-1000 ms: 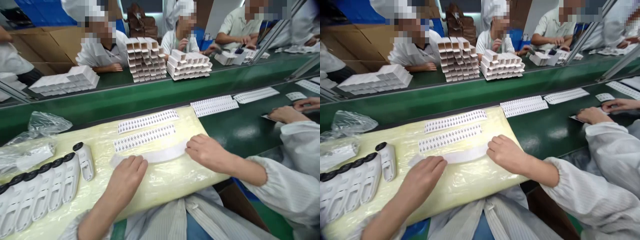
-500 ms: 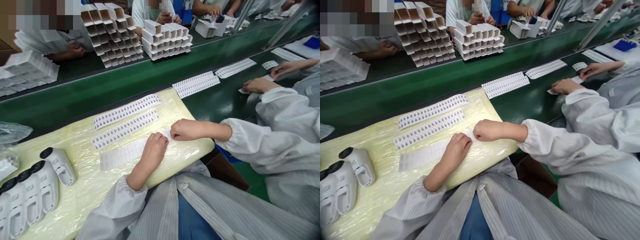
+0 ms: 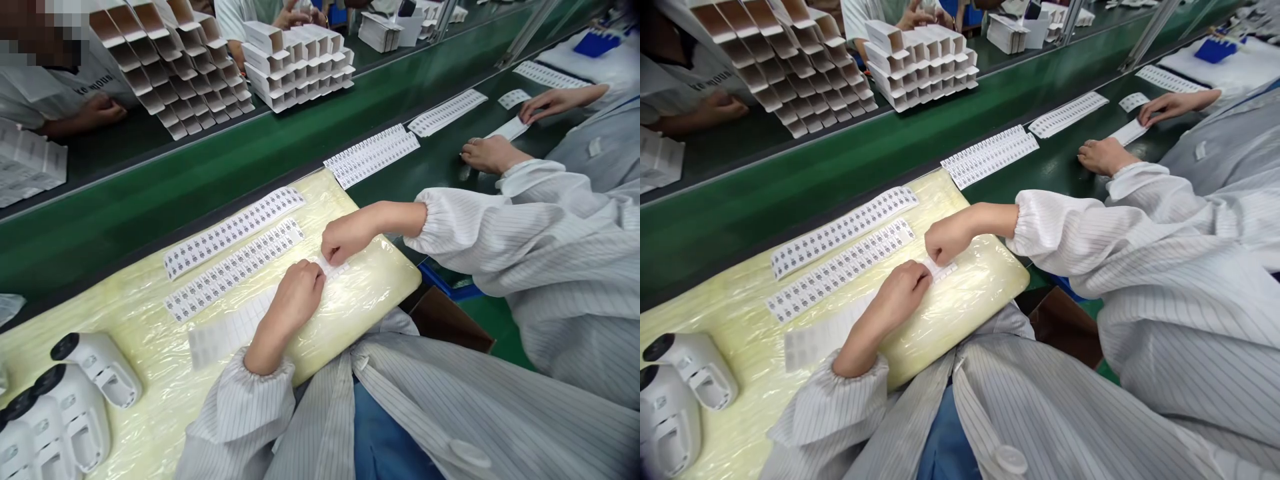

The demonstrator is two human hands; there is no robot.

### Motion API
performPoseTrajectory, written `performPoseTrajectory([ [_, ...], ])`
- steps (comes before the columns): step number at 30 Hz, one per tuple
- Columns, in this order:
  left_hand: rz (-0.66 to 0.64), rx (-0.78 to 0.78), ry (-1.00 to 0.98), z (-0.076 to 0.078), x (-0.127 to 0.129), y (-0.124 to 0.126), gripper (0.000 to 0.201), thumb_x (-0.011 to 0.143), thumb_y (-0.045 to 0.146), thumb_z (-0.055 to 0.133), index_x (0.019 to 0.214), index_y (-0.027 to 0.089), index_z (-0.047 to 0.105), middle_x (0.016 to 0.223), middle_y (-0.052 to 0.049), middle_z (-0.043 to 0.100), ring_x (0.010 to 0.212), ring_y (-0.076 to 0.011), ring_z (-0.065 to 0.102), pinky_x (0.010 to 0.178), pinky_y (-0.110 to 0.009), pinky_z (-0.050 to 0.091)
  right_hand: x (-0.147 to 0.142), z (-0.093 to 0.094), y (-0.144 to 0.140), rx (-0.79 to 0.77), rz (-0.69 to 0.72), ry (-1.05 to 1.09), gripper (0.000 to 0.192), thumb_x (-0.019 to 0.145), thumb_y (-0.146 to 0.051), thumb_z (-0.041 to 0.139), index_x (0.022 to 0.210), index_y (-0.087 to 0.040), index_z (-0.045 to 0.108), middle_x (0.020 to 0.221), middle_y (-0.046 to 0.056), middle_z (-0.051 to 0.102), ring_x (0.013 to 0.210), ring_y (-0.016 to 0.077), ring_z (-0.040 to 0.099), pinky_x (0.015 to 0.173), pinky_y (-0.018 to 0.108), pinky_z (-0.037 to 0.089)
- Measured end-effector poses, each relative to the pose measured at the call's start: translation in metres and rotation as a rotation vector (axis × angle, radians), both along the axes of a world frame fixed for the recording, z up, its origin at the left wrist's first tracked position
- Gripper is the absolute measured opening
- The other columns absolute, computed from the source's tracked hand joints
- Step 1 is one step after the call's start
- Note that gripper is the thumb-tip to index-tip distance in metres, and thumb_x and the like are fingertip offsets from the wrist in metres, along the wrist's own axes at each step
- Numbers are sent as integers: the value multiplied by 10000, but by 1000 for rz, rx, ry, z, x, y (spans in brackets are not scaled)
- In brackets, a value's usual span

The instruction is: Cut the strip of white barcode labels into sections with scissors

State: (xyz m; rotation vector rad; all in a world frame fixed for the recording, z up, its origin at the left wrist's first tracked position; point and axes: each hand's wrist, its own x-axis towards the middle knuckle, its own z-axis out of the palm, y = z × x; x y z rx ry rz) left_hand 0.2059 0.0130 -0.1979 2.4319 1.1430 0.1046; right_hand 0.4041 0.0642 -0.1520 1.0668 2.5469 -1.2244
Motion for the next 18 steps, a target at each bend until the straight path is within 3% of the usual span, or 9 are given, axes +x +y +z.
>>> performPoseTrajectory([
  [4,16,31,18,1,1,-3,233,967,207,446,788,194,595,829,-72,618,802,-235,578,766,-369,464,3,-5,-8,123,111,-36,105,841,-136,667,819,-184,758,745,-28,704,625,117,536,619,262,349],
  [11,96,124,31,0,-20,-30,218,991,220,439,885,174,624,920,-99,619,883,-269,551,842,-425,474,-6,-20,-20,340,80,-153,152,933,-122,563,895,-137,710,876,76,694,705,185,549,648,316,358],
  [15,125,132,26,-3,-27,-40,254,1001,192,394,883,169,618,935,-108,618,881,-275,538,853,-451,479,-11,-16,-30,421,78,-181,230,957,-48,462,1016,-76,682,1013,148,687,837,235,592,720,349,407],
  [18,141,111,22,-3,-25,-35,248,996,173,393,876,166,610,927,-104,611,879,-271,545,851,-444,485,-19,-9,-36,435,119,-157,228,1018,-140,458,1035,-79,677,1020,143,676,892,240,598,758,348,420],
])
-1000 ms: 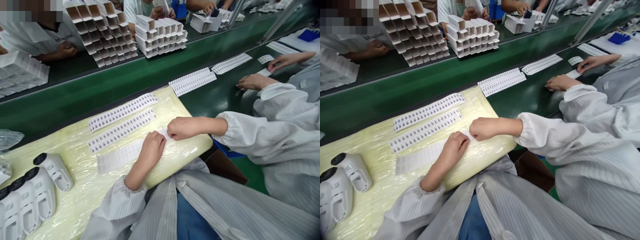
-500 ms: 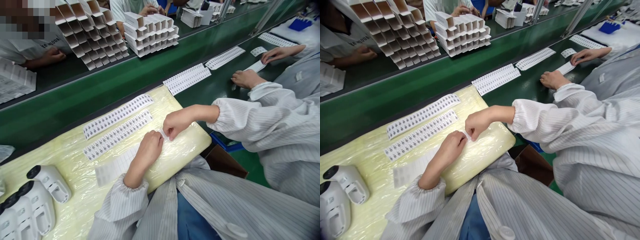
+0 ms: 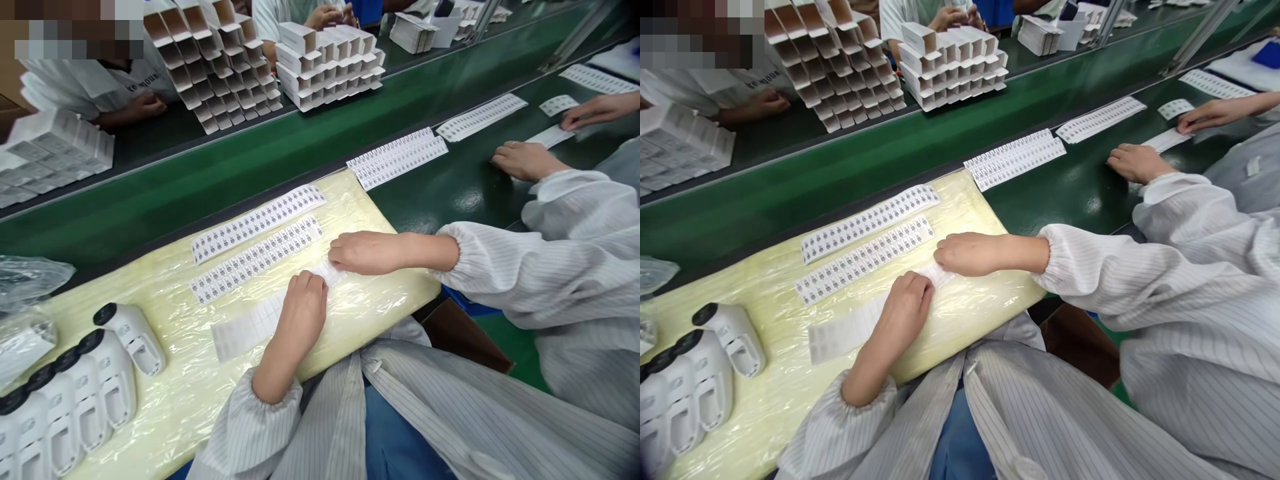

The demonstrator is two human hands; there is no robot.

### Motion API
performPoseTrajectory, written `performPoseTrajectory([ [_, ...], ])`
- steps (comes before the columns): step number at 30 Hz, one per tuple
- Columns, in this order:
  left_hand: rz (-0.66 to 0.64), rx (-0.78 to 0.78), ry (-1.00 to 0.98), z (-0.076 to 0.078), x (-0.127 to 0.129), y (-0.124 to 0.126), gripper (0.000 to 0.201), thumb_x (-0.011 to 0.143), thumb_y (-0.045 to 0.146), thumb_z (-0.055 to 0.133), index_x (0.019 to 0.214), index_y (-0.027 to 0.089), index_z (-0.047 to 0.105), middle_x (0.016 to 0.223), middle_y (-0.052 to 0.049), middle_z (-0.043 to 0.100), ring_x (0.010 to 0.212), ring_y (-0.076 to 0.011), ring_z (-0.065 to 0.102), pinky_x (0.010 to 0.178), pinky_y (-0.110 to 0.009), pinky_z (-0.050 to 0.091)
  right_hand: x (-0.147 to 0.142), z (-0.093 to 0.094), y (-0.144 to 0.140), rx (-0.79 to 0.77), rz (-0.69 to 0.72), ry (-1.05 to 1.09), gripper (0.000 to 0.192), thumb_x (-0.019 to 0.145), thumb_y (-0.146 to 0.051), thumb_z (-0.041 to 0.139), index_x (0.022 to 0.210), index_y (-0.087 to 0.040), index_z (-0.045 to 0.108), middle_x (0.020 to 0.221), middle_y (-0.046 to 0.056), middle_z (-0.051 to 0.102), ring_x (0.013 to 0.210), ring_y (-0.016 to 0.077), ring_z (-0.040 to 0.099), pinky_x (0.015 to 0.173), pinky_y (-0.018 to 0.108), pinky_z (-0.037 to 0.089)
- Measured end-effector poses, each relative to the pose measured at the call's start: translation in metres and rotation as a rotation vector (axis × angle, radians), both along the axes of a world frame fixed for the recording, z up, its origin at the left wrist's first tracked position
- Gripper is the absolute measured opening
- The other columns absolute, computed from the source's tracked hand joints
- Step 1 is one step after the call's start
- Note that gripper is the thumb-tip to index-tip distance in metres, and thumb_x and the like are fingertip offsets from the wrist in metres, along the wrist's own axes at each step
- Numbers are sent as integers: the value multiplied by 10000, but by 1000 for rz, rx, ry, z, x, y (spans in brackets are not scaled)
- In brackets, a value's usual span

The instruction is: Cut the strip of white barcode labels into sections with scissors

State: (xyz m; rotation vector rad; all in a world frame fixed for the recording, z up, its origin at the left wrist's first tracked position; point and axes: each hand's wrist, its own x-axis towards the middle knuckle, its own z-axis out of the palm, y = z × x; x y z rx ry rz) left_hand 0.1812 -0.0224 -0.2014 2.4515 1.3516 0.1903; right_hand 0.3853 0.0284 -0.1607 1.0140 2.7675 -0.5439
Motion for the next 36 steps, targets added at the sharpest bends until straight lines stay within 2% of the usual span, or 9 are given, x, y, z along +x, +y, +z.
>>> performPoseTrajectory([
  [4,-3,-54,-11,5,-1,8,208,986,193,440,858,178,603,895,-80,599,862,-254,565,828,-415,490,-16,1,-1,-30,72,5,209,1023,-239,534,974,-117,696,967,93,671,893,213,594,737,309,402],
  [9,63,-103,-14,13,-19,-4,206,969,194,428,837,184,586,894,-91,583,860,-270,547,835,-444,474,-25,-7,4,-18,61,-32,200,1012,-166,514,968,-69,683,940,125,667,823,212,570,698,321,371],
  [14,143,-169,-74,13,-32,-7,225,961,217,397,806,198,558,866,-89,565,838,-274,532,828,-464,461,-30,-6,4,-12,49,-31,184,958,-47,501,984,-49,683,971,150,672,794,211,564,682,330,365],
  [19,171,-275,-239,12,-38,7,212,923,292,469,773,212,595,822,-62,569,819,-260,554,820,-457,472,-48,-5,-1,-73,75,48,197,1004,-237,553,993,-112,705,946,100,687,848,213,598,716,317,384],
  [23,206,-418,-444,12,-58,7,299,941,414,470,973,213,689,969,-79,684,914,-247,636,863,-435,512,-58,-10,0,-121,38,75,206,1003,-199,522,974,-110,705,952,110,693,851,213,601,717,314,371],
  [29,304,-542,-649,10,-83,1,496,979,459,345,1256,134,599,1082,-149,734,963,-235,710,833,-403,572,-57,-6,4,-199,5,76,157,976,-179,542,954,-118,684,924,98,679,794,193,569,687,293,354],
  [32,330,-486,-590,11,-87,-4,403,935,465,472,1159,172,633,1044,-115,724,916,-230,690,791,-390,555,-58,-4,3,-219,-11,78,167,986,-189,526,949,-128,677,930,96,673,788,189,559,684,290,347],
  [34,332,-423,-503,14,-88,-10,266,871,420,592,1005,204,671,959,-74,698,864,-227,651,775,-391,523,-59,-4,2,-232,-20,77,176,994,-197,517,943,-130,672,940,97,670,789,187,555,682,290,344],
  [36,313,-365,-415,16,-87,-17,145,852,345,607,874,220,676,902,-53,658,858,-231,615,801,-403,492,-59,-4,2,-243,-29,73,174,996,-200,519,938,-129,667,947,98,667,798,188,556,683,290,345],
])
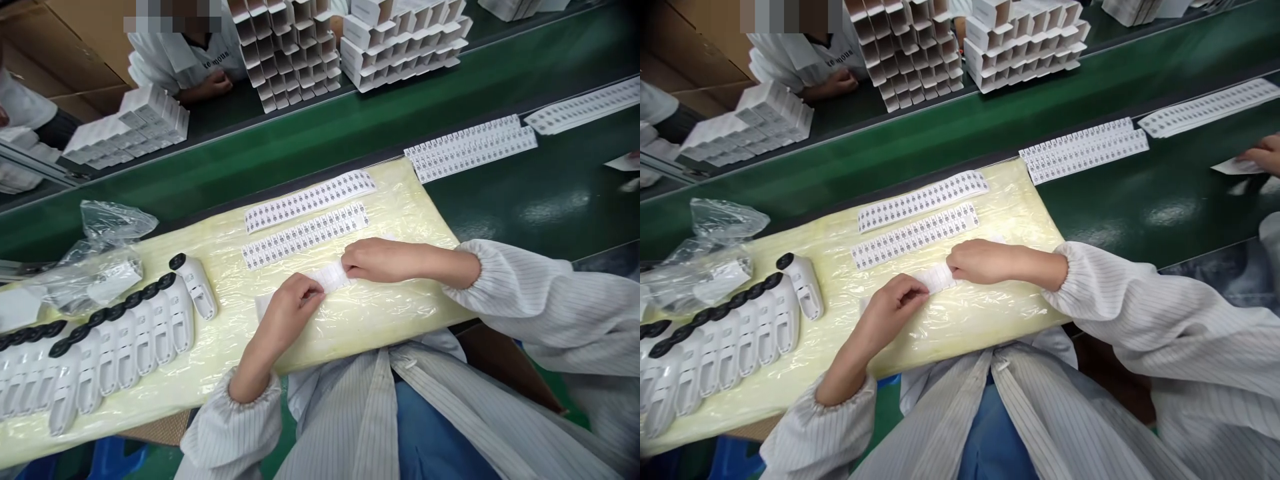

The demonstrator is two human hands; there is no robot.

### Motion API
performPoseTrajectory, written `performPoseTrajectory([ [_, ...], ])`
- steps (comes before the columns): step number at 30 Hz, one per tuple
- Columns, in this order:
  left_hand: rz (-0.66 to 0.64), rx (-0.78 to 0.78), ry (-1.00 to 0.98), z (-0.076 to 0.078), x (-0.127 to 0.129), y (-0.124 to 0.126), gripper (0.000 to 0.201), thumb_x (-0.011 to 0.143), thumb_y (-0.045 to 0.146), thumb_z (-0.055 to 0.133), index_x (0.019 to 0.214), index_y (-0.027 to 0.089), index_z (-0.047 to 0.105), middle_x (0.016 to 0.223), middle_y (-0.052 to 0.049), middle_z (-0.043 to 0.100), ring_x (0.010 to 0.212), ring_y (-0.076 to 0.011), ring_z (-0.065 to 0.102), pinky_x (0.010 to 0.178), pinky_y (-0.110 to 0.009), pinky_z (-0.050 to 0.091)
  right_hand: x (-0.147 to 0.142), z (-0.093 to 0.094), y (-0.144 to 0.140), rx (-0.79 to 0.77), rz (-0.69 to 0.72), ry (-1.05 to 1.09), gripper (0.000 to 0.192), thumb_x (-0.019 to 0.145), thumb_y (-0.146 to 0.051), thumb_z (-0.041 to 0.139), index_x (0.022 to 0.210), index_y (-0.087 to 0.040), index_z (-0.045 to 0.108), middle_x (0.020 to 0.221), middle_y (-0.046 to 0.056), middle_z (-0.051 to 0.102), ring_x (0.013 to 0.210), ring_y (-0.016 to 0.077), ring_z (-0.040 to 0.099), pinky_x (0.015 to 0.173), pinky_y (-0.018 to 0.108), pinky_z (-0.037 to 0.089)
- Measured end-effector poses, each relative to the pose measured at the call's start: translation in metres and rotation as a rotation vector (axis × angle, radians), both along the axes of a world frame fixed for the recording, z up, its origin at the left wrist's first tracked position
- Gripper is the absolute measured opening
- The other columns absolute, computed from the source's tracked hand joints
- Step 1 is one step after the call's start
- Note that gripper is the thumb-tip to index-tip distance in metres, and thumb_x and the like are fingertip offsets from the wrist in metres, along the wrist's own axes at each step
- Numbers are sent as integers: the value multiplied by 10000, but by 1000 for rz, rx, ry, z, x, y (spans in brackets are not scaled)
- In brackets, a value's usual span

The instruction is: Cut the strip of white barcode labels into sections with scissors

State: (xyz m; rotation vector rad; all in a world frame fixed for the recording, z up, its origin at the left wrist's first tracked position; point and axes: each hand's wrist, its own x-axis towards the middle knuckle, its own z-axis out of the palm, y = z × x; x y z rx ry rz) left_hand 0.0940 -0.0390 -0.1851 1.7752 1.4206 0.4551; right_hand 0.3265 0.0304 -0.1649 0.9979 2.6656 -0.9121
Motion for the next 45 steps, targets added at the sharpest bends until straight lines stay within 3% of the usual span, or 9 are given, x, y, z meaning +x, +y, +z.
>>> performPoseTrajectory([
  [6,-98,81,168,3,5,2,199,918,285,453,788,216,587,880,-63,619,864,-243,579,814,-417,480,-2,2,-3,21,-20,-12,199,995,-166,491,919,-118,669,928,108,672,787,197,567,681,299,358],
  [11,-173,113,267,5,6,9,201,921,246,437,797,211,591,827,-46,624,807,-226,594,751,-383,483,-27,2,-17,79,28,43,188,1000,-194,520,977,-132,696,985,109,690,878,218,609,735,307,386],
  [19,-118,207,442,5,-20,-22,256,971,235,389,778,204,555,847,-79,605,808,-246,576,763,-418,493,-43,-10,-25,163,4,34,188,1005,-170,530,920,-104,684,924,128,681,864,238,616,705,320,374],
  [26,-183,251,491,5,-30,-18,238,1000,215,375,843,189,553,856,-62,594,800,-225,577,740,-375,489,-61,-10,-32,221,-4,21,214,1037,-269,528,981,-129,680,994,106,683,924,239,614,739,324,392],
  [33,-241,312,579,6,-50,-37,243,997,158,385,859,184,583,929,-94,596,873,-258,537,797,-407,478,-58,-16,-39,286,18,-14,190,1005,-108,491,971,-87,676,976,160,652,910,281,595,742,359,396],
  [39,-271,319,615,1,-54,-26,246,966,82,377,844,194,560,848,-68,570,804,-250,535,747,-388,471,-83,-19,-42,297,73,37,222,1055,-231,474,993,-151,672,1010,103,647,959,241,587,786,328,417],
  [45,-321,285,651,9,-70,-22,224,969,106,397,825,196,542,853,-61,580,781,-237,548,721,-371,463,-95,-25,-36,304,62,35,224,1027,-120,451,971,-110,667,942,115,647,862,242,591,757,345,417],
])
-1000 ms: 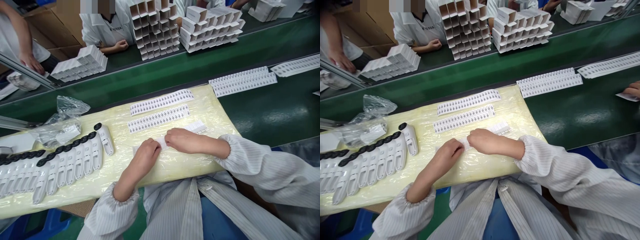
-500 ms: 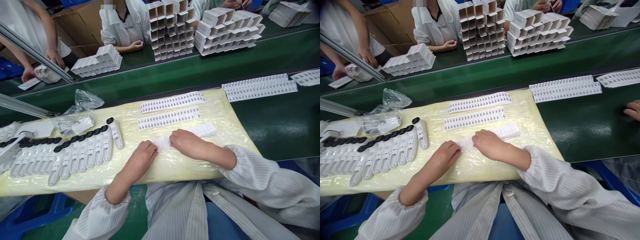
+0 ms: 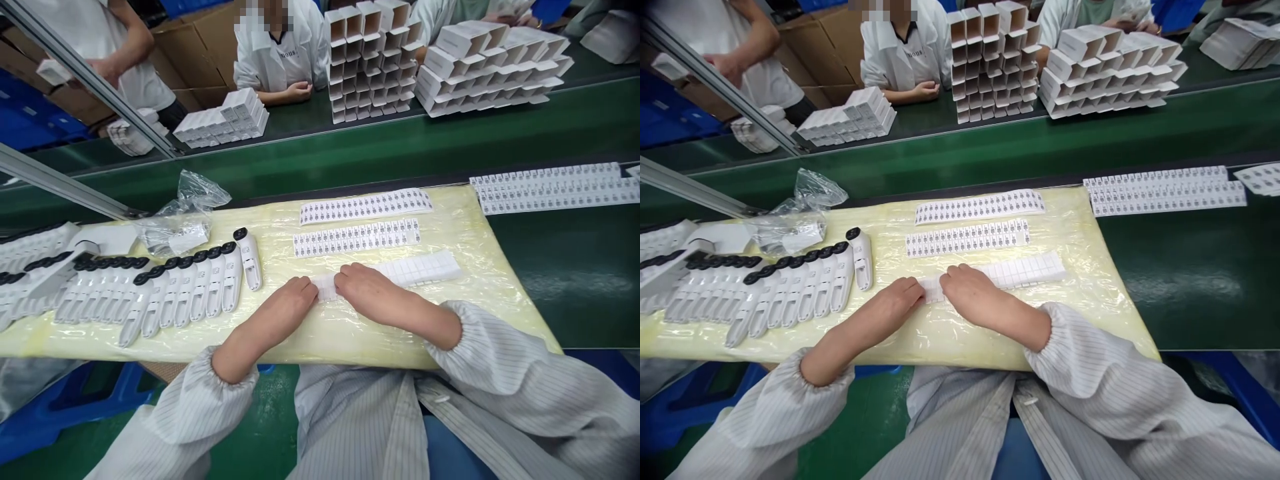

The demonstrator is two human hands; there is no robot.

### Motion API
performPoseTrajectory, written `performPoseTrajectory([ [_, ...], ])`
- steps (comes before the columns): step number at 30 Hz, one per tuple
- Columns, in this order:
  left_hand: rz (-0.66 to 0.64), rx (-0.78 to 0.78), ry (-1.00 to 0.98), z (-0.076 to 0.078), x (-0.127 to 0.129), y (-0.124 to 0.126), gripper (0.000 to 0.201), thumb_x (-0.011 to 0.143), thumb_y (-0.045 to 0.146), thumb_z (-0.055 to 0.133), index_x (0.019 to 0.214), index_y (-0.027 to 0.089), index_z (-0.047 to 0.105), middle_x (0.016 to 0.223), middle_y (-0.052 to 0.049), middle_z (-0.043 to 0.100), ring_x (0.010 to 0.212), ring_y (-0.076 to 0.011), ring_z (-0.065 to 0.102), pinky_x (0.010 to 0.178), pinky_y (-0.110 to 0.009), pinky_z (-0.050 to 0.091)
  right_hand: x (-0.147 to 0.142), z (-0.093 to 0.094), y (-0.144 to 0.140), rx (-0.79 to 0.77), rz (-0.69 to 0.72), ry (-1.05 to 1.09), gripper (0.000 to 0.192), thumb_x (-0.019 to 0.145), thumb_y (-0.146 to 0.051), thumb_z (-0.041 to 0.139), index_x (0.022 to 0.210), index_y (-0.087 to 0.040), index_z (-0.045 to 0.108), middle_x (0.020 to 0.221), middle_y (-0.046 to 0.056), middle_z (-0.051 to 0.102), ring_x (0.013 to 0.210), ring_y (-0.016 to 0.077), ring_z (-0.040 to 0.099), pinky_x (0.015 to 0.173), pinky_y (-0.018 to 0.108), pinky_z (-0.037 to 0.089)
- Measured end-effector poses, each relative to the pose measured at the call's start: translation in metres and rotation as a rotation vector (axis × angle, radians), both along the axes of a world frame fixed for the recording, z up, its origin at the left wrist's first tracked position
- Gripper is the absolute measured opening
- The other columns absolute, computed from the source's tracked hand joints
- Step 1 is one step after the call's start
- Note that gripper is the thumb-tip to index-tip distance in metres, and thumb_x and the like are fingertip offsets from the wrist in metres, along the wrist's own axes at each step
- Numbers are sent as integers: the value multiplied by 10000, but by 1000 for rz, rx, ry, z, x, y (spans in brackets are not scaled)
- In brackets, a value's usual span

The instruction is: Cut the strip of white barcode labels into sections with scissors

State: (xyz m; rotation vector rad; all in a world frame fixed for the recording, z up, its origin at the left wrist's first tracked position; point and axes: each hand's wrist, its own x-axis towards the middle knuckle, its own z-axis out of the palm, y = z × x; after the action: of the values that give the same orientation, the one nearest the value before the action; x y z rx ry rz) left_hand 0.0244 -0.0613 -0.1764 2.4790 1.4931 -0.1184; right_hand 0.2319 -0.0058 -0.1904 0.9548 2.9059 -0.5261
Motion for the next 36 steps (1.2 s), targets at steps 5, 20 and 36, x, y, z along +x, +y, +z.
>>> performPoseTrajectory([
  [5,-31,-51,-13,10,-5,-1,242,918,42,354,870,195,535,920,-74,590,832,-240,552,763,-377,460,-5,6,-1,-20,31,23,192,1010,-115,479,992,-116,671,994,114,651,906,247,594,742,337,410],
  [20,29,-31,-99,2,-15,16,275,985,236,347,817,219,565,845,-79,602,785,-250,552,736,-392,454,-15,17,13,-158,-44,43,191,999,-232,571,921,-146,723,954,90,718,879,218,648,706,295,388],
  [36,-70,105,-147,-23,-10,12,232,1034,299,486,921,175,646,912,-44,668,827,-174,608,766,-297,477,149,-46,10,-113,-260,222,405,968,-559,442,919,-300,750,1018,93,727,899,352,702,735,496,576],
])
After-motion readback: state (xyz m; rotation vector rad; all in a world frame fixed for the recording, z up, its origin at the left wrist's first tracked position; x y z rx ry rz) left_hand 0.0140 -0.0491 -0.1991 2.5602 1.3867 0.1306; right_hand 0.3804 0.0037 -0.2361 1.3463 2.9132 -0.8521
